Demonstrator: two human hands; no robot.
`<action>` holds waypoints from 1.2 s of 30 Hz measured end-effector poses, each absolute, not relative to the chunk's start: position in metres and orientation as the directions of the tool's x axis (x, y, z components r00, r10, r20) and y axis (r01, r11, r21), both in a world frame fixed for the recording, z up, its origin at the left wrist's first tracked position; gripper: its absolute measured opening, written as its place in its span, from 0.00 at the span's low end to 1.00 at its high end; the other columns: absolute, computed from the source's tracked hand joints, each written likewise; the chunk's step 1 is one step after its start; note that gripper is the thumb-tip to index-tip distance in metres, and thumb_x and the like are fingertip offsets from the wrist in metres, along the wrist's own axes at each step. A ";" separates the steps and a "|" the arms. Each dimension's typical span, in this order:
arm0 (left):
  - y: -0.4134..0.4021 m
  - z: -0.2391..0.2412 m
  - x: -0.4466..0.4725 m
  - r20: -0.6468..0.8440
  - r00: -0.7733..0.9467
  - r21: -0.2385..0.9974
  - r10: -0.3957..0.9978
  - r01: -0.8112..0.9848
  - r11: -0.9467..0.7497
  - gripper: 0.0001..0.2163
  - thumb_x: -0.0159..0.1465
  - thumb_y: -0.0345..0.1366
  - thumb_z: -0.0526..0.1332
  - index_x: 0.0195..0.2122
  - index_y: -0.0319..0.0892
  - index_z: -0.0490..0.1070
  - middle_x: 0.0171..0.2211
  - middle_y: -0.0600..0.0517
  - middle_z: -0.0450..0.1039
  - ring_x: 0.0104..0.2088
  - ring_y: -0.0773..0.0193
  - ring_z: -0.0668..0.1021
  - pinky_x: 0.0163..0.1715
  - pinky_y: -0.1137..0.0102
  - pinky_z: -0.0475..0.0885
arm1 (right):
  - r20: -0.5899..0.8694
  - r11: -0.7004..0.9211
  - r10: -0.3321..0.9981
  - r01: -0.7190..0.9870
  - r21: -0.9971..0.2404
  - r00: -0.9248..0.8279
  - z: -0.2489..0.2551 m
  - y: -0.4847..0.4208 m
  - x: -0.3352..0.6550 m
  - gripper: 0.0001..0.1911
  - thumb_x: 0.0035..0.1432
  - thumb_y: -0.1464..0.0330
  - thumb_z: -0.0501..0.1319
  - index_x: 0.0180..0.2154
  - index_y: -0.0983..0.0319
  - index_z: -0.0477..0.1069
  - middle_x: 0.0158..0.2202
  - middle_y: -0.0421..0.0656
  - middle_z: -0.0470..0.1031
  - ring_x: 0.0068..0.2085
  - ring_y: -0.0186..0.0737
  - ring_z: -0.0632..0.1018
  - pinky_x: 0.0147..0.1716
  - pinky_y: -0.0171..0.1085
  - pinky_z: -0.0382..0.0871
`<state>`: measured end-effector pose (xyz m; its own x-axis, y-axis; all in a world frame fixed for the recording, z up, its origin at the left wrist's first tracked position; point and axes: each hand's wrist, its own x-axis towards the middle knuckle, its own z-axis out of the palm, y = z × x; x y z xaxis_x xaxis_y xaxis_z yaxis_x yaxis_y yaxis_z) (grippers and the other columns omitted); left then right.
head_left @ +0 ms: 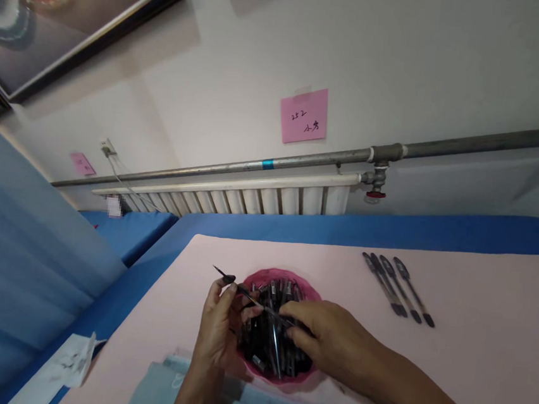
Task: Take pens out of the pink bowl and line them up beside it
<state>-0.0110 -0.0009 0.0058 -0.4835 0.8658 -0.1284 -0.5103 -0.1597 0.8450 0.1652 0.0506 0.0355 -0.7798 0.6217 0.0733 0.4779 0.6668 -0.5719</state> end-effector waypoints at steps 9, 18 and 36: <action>0.000 0.005 -0.011 -0.134 -0.491 0.849 0.861 -0.505 -0.156 0.12 0.53 0.34 0.64 0.36 0.43 0.62 0.27 0.55 0.71 0.29 0.65 0.77 0.28 0.69 0.75 | 0.076 0.664 0.617 0.467 -0.584 -0.783 0.035 0.051 0.165 0.07 0.53 0.74 0.53 0.29 0.60 0.69 0.29 0.38 0.73 0.30 0.35 0.71 0.28 0.32 0.58; 0.000 0.004 -0.009 -0.121 -0.488 0.855 0.864 -0.493 -0.159 0.11 0.55 0.36 0.62 0.37 0.44 0.61 0.27 0.55 0.71 0.27 0.68 0.76 0.26 0.71 0.74 | 0.057 0.654 0.627 0.485 -0.580 -0.777 0.035 0.051 0.166 0.08 0.53 0.74 0.53 0.31 0.59 0.70 0.30 0.39 0.75 0.31 0.37 0.73 0.28 0.33 0.59; 0.000 0.004 -0.011 -0.203 -0.536 0.800 0.819 -0.573 -0.177 0.13 0.49 0.33 0.67 0.32 0.41 0.64 0.25 0.55 0.72 0.25 0.68 0.76 0.25 0.71 0.75 | -0.155 -0.285 0.886 -0.250 -0.925 -0.436 0.026 0.082 0.171 0.19 0.43 0.71 0.64 0.40 0.60 0.63 0.22 0.32 0.65 0.17 0.25 0.63 0.11 0.24 0.57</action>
